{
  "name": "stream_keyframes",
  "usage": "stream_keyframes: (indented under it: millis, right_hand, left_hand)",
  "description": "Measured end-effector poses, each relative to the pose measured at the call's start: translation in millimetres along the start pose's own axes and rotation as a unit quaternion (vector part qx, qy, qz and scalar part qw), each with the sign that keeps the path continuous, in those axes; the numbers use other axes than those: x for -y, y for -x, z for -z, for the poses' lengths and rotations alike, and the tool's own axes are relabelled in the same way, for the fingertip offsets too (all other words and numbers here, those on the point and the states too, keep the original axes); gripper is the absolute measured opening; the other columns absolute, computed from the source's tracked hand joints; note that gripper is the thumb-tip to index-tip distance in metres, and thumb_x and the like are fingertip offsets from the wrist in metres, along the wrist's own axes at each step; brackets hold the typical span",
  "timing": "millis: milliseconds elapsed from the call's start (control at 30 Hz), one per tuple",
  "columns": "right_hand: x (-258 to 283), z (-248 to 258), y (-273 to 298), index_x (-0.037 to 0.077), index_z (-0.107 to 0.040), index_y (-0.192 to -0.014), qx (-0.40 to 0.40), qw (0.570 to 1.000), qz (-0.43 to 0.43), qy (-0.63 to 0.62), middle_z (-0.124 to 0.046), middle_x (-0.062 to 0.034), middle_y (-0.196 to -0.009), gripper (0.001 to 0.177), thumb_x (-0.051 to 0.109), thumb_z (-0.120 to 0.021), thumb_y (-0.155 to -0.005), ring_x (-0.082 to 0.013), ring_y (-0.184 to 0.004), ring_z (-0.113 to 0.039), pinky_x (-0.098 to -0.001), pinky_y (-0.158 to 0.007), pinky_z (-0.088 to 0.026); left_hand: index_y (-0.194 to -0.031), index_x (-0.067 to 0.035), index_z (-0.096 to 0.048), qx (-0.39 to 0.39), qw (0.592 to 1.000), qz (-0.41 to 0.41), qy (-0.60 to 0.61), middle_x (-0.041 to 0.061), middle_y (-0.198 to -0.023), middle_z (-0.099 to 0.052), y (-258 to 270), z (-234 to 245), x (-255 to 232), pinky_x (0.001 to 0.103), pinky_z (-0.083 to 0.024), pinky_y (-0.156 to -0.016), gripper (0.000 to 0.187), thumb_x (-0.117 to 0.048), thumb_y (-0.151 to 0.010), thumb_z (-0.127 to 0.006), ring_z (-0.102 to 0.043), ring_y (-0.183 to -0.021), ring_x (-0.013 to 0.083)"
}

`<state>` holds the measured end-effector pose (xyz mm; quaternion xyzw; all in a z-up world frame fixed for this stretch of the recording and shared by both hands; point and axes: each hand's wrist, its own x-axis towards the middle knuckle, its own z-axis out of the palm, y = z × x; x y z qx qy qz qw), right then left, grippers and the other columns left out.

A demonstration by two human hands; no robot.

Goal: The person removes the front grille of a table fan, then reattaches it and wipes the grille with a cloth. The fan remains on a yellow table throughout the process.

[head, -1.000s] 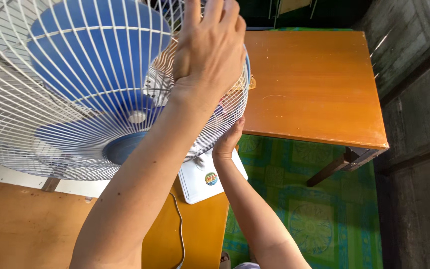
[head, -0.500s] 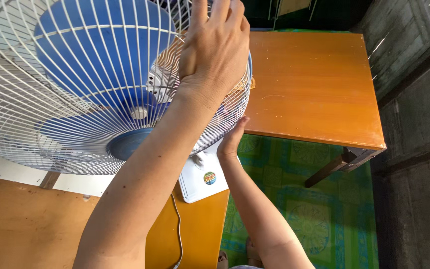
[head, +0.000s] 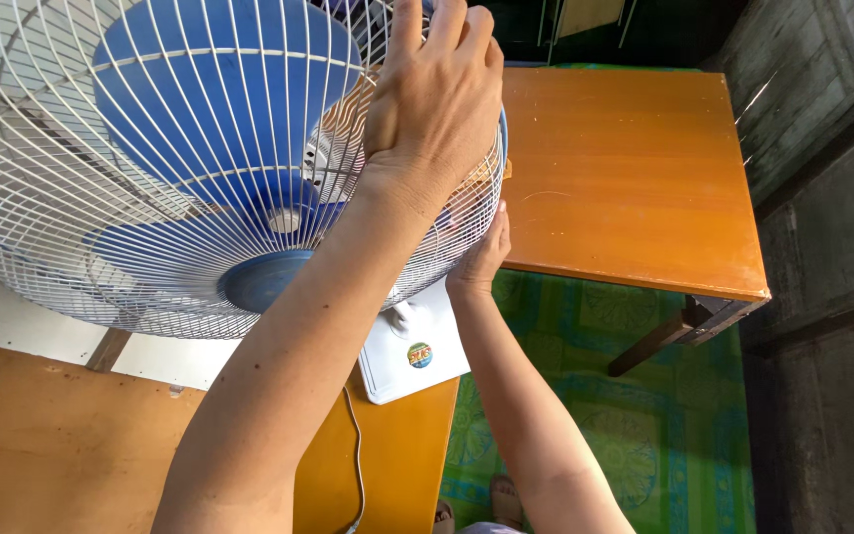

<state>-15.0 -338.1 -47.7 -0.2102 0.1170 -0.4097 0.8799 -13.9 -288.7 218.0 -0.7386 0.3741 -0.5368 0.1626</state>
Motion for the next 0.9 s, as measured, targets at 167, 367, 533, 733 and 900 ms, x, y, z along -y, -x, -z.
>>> stream_keyframes:
  millis: [167, 367, 533, 733, 900]
  right_hand:
    - [9.7, -7.0, 6.8, 0.003, -0.06, -0.127, 0.033, 0.998, -0.007, 0.044, -0.066, -0.0096, -0.122, 0.05, 0.046, -0.047, -0.105, -0.02, -0.111, -0.062, -0.0364, -0.099, -0.05]
    - [62.8, -60.2, 0.9, -0.005, -0.054, -0.137, 0.103, 0.924, 0.222, 0.292, -0.064, -0.0217, -0.132, 0.077, 0.062, -0.031, -0.108, -0.0302, -0.125, -0.062, -0.0433, -0.11, -0.048]
    - [102.1, -98.3, -11.4, -0.004, -0.06, -0.132, 0.219, 0.912, 0.209, 0.275, -0.068, -0.0165, -0.127, 0.071, 0.057, -0.031, -0.109, -0.024, -0.12, -0.063, -0.0366, -0.106, -0.047]
    - [96.8, -103.5, -11.4, -0.001, -0.063, -0.111, 0.127, 0.895, 0.287, 0.317, -0.066, -0.008, -0.104, 0.053, 0.045, -0.039, -0.113, -0.0153, -0.098, -0.059, -0.0307, -0.091, -0.051]
    - [97.2, -106.2, -15.7, -0.002, -0.063, -0.105, 0.103, 0.894, 0.293, 0.322, -0.065, -0.0082, -0.099, 0.05, 0.042, -0.041, -0.114, -0.0158, -0.092, -0.056, -0.0318, -0.085, -0.05]
  left_hand:
    - [-0.108, -0.014, -0.078, -0.003, 1.0, -0.001, 0.003, 0.002, -0.101, -0.065, 2.6, 0.6, 3.9, 0.052, -0.03, -0.111, 0.024, -0.031, -0.097, -0.065, -0.056, -0.116, 0.0245]
    - [-0.107, -0.013, -0.078, -0.009, 1.0, 0.005, -0.029, 0.004, -0.103, -0.066, -1.2, -5.3, 3.3, 0.052, -0.029, -0.112, 0.029, -0.036, -0.1, -0.061, -0.057, -0.114, 0.0254]
    - [-0.098, -0.011, -0.078, 0.019, 0.999, -0.003, -0.047, 0.004, -0.099, -0.067, -7.0, -8.5, -5.9, 0.052, -0.031, -0.109, 0.037, -0.044, -0.099, -0.06, -0.059, -0.11, 0.0258]
    - [-0.092, -0.011, -0.078, 0.025, 0.997, 0.003, -0.067, 0.005, -0.098, -0.067, -7.9, -5.7, -12.6, 0.051, -0.033, -0.108, 0.034, -0.042, -0.092, -0.064, -0.059, -0.105, 0.025]
    - [-0.091, -0.007, -0.079, 0.019, 0.999, 0.004, -0.028, 0.009, -0.098, -0.069, -10.2, -10.7, -13.4, 0.052, -0.034, -0.109, 0.043, -0.046, -0.096, -0.061, -0.06, -0.106, 0.0275]
